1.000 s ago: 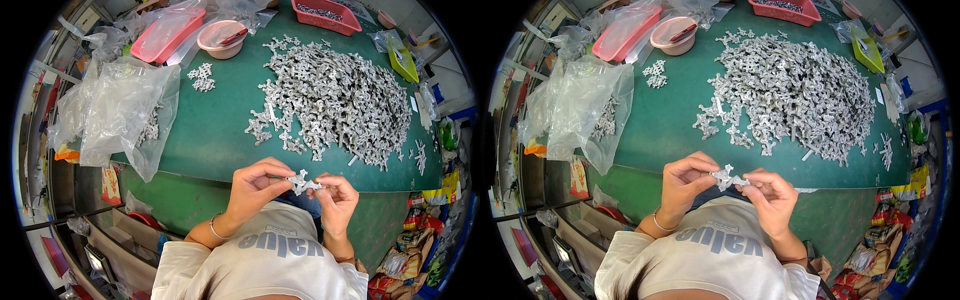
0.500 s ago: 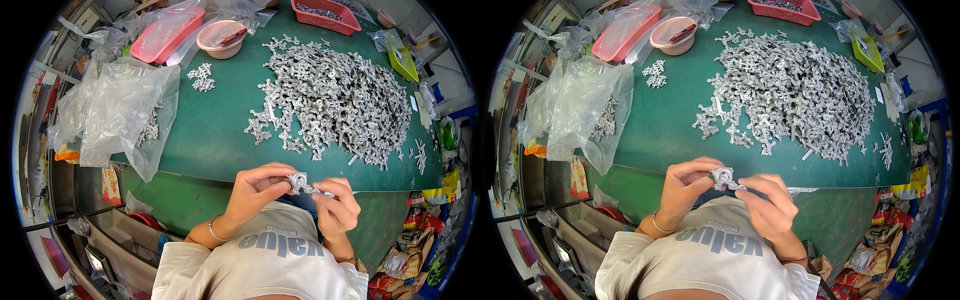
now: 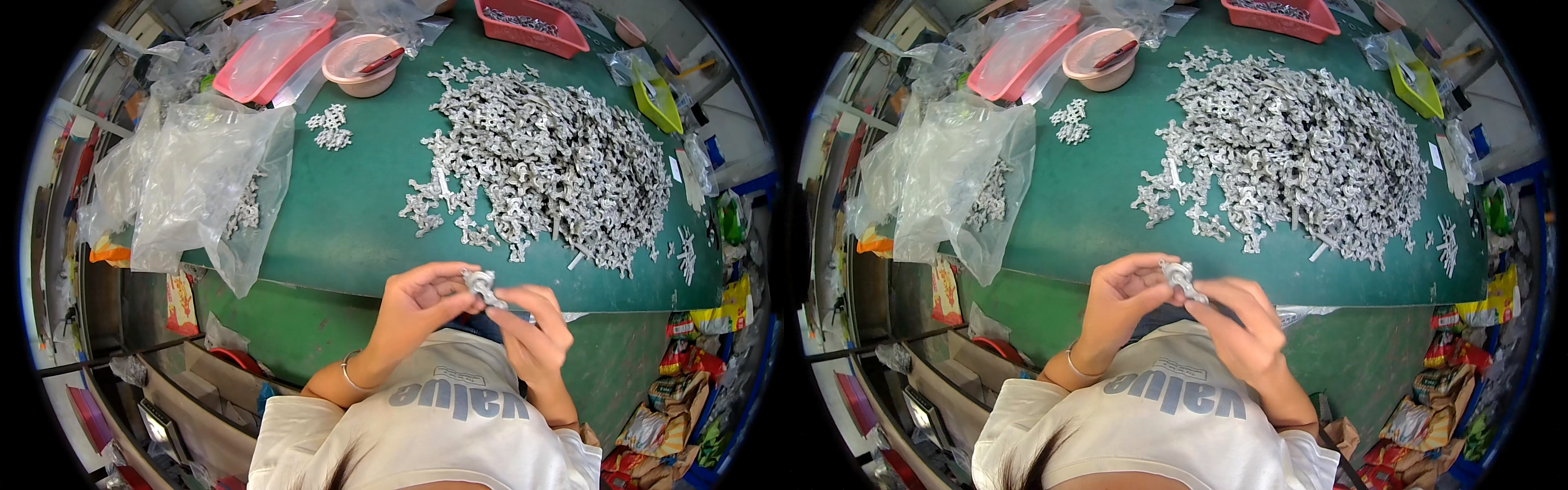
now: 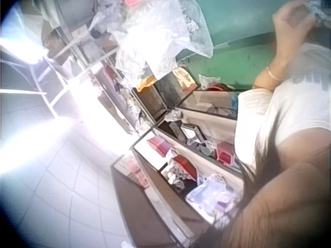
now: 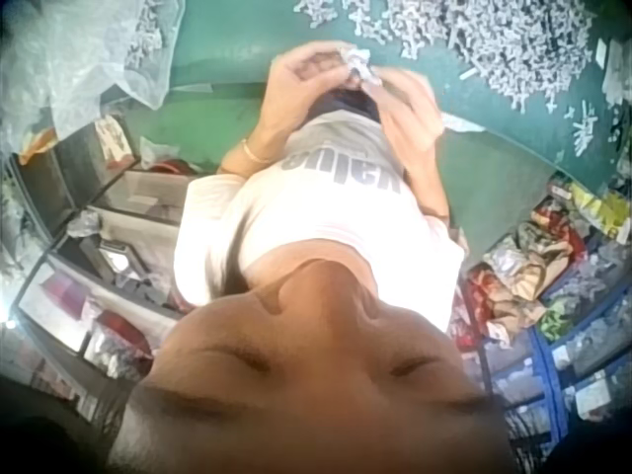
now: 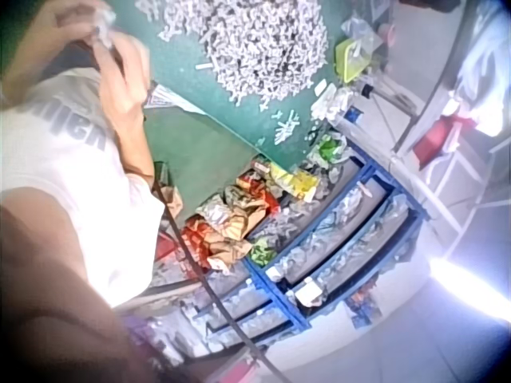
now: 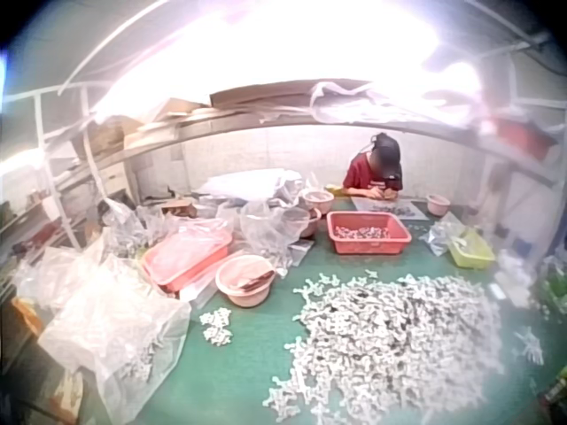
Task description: The person sorts small cross-shaped metal parts from a pile on a workbench and places them into a plastic bag by hand.
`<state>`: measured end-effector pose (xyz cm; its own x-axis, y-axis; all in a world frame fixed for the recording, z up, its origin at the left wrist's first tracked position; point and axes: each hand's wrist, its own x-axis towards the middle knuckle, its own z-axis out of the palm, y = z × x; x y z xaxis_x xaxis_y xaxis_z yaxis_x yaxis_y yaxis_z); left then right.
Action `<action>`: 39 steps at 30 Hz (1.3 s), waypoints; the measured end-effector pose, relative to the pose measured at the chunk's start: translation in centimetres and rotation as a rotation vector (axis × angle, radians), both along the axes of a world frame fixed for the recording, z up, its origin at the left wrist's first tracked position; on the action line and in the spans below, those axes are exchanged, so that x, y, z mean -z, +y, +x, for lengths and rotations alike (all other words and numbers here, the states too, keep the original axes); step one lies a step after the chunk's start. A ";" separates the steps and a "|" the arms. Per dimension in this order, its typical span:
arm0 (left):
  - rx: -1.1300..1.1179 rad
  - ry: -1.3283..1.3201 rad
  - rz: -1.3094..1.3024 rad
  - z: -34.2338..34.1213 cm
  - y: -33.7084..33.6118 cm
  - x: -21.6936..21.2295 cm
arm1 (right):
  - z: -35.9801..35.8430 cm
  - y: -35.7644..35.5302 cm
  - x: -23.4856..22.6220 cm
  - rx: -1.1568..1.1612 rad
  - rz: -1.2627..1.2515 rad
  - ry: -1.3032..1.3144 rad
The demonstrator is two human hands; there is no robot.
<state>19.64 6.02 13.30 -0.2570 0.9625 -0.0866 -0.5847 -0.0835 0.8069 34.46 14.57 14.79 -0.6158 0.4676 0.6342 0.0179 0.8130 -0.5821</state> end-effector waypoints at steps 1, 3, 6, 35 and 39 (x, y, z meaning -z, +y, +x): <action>-0.062 -0.014 -0.039 -0.5 0.0 0.8 | -0.2 0.1 0.4 0.015 -0.058 -0.005; -0.187 -0.045 -0.115 -2.6 -0.2 3.0 | -0.7 0.5 2.1 0.045 -0.175 -0.018; -0.719 -0.250 0.054 -11.5 -1.4 7.6 | -0.9 1.6 4.3 0.113 -0.327 -0.120; -0.528 1.485 -0.163 0.2 5.5 10.8 | 18.4 -2.2 22.8 0.919 -0.637 -0.071; -0.539 1.527 -0.095 3.4 4.9 9.6 | 21.3 -0.9 31.4 0.964 -0.603 -0.334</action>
<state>23.00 10.88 3.70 -0.4426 0.7436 0.5012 0.8026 0.0792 0.5913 55.77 13.66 -16.59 0.0610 0.9978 0.0271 0.6965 -0.0231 -0.7172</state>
